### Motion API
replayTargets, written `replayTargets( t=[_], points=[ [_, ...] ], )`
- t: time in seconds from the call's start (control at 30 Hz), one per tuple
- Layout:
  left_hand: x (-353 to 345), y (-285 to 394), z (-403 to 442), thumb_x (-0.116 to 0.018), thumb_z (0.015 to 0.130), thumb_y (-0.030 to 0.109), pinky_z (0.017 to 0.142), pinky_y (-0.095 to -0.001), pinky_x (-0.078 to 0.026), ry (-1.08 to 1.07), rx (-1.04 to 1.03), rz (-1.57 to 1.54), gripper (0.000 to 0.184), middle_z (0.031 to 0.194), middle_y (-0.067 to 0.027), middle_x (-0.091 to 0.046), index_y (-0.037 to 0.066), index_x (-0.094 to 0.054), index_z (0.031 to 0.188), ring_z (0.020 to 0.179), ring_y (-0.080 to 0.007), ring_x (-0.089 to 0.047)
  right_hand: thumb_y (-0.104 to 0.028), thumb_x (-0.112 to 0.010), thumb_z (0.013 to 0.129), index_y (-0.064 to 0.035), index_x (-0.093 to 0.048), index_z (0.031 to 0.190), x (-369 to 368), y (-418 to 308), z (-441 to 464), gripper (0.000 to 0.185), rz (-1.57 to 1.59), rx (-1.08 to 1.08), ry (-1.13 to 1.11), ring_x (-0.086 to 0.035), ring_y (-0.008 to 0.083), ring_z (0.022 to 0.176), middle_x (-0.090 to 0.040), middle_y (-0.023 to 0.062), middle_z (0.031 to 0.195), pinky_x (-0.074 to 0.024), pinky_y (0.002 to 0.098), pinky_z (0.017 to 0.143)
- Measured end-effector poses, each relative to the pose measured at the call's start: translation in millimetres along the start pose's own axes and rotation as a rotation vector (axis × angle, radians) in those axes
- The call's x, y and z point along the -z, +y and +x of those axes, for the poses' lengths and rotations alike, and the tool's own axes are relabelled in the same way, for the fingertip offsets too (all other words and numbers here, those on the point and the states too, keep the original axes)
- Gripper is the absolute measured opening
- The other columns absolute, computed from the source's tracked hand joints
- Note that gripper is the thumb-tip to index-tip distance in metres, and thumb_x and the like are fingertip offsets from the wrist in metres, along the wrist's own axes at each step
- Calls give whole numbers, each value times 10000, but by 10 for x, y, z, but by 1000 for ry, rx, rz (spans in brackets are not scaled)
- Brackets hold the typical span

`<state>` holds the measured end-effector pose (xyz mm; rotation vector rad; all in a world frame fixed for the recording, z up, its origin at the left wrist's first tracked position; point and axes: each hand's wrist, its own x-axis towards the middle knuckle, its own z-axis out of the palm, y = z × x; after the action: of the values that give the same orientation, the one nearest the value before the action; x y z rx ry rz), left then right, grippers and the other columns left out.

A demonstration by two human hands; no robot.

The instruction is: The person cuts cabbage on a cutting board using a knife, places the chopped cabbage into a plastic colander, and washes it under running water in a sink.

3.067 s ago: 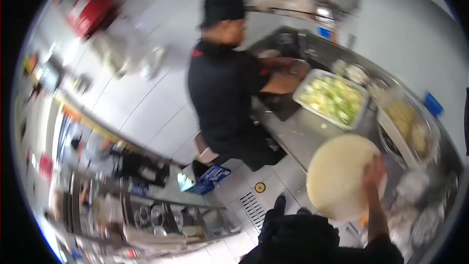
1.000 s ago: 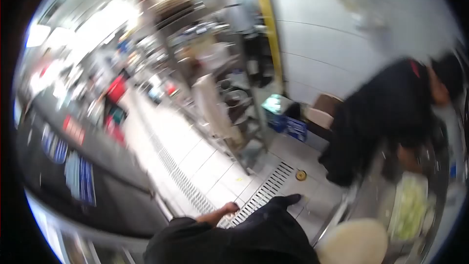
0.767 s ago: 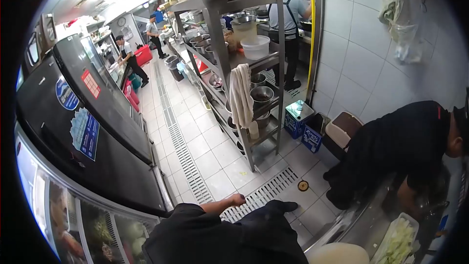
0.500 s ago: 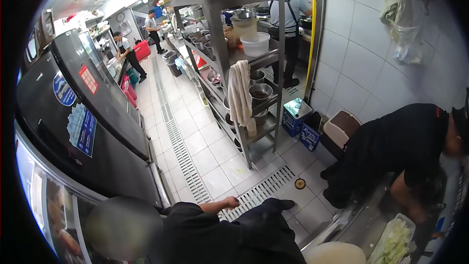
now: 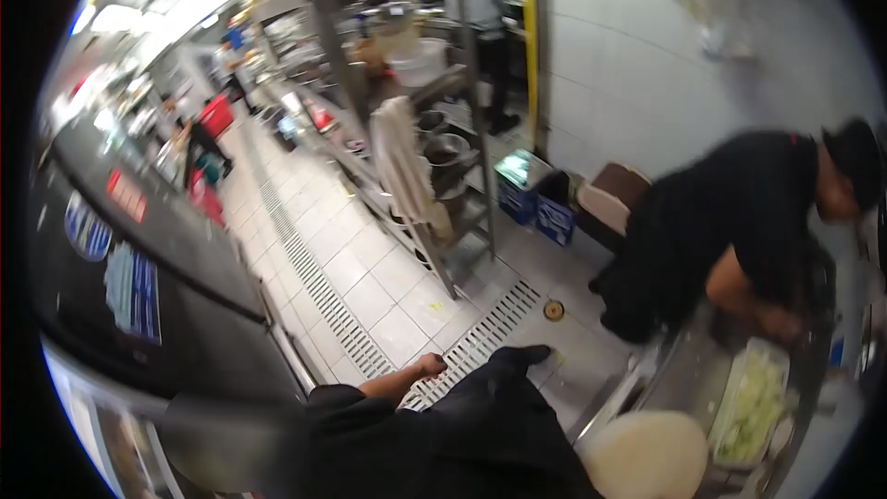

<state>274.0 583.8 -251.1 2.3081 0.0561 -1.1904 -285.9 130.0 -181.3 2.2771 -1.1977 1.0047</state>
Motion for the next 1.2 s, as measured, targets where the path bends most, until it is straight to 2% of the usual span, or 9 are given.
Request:
replayTargets(
  t=[0.07, 0.2, 0.3, 0.33, 0.37, 0.8, 0.9, 1.17, 1.2],
  points=[
    [8, -76, 128, -571, 818, 306, 514, -358, -564, -7, -59, -74, 317, 737, -98, -680, 56, -684, 978, 597, -218, -662, -301, -522, 980, 11, -567, 1224, -84, 284, -349, 399, -135, -111, -58, -505, 384, 1194, -577, 197, 1256, -371, 479, 1040],
    [105, -111, 230, -593, 861, 262, 556, -371, -570, -133, -52, -120, 291, 865, -105, -685, 44, -639, 1048, 732, -212, -692, -303, -514, 981, 14, -545, 1243, 225, -243, 22, 412, -307, -383, -129, -508, 380, 1191, -575, 186, 1259, -376, 487, 1025],
    [215, -313, 233, -591, 886, 260, 561, -349, -542, -148, -658, 216, 216, 844, -102, -702, 58, -649, 938, 710, -197, -686, -272, -539, 918, -60, -436, 1362, 334, -319, 62, 502, -433, -526, -244, -422, 388, 1285, -476, 199, 1364, -334, 541, 1034],
    [117, -798, 834, -618, 864, 271, 601, -362, -541, 50, -1116, 772, 191, 854, -118, -706, 92, -677, 898, 693, -230, -680, -270, -545, 900, -71, -457, 1339, 467, -463, 312, 491, -411, -748, -429, -380, 370, 1321, -431, 194, 1397, -329, 564, 1024],
    [57, -584, 666, -630, 845, 292, 668, -395, -546, -19, -638, 437, 195, 879, -133, -701, 118, -691, 908, 741, -290, -675, -270, -545, 900, -71, -457, 1339, 554, -536, 438, 491, -433, -793, -429, -380, 370, 1321, -431, 194, 1397, -329, 564, 1024],
    [389, -606, 907, -563, 904, 257, 792, -376, -543, -110, -737, 641, 263, 956, -145, -705, 70, -709, 1017, 913, -286, -677, -283, -511, 904, -102, -408, 1378, 550, -685, 606, 518, -455, -852, -519, -306, 344, 1374, -330, 174, 1471, -306, 614, 1028],
    [333, -514, 908, -560, 909, 240, 789, -357, -536, -144, -495, 354, 259, 960, -154, -712, 48, -716, 988, 897, -257, -679, -281, -513, 901, -104, -413, 1377, 548, -682, 604, 518, -451, -852, -505, -313, 345, 1369, -333, 174, 1470, -298, 616, 1035],
    [255, -363, 633, -550, 921, 222, 751, -338, -528, -117, -301, 244, 280, 911, -147, -718, -3, -704, 983, 855, -220, -673, -267, -505, 921, -107, -412, 1382, 560, -689, 652, 497, -399, -919, -524, -267, 335, 1394, -312, 157, 1484, -278, 599, 1047],
    [337, -456, 816, -551, 919, 224, 753, -333, -530, -176, -1067, 565, 289, 930, -153, -711, -22, -688, 987, 855, -212, -666, -265, -505, 922, -106, -409, 1385, 582, -696, 677, 499, -404, -920, -543, -268, 337, 1393, -310, 157, 1486, -271, 602, 1052]
  ],
)
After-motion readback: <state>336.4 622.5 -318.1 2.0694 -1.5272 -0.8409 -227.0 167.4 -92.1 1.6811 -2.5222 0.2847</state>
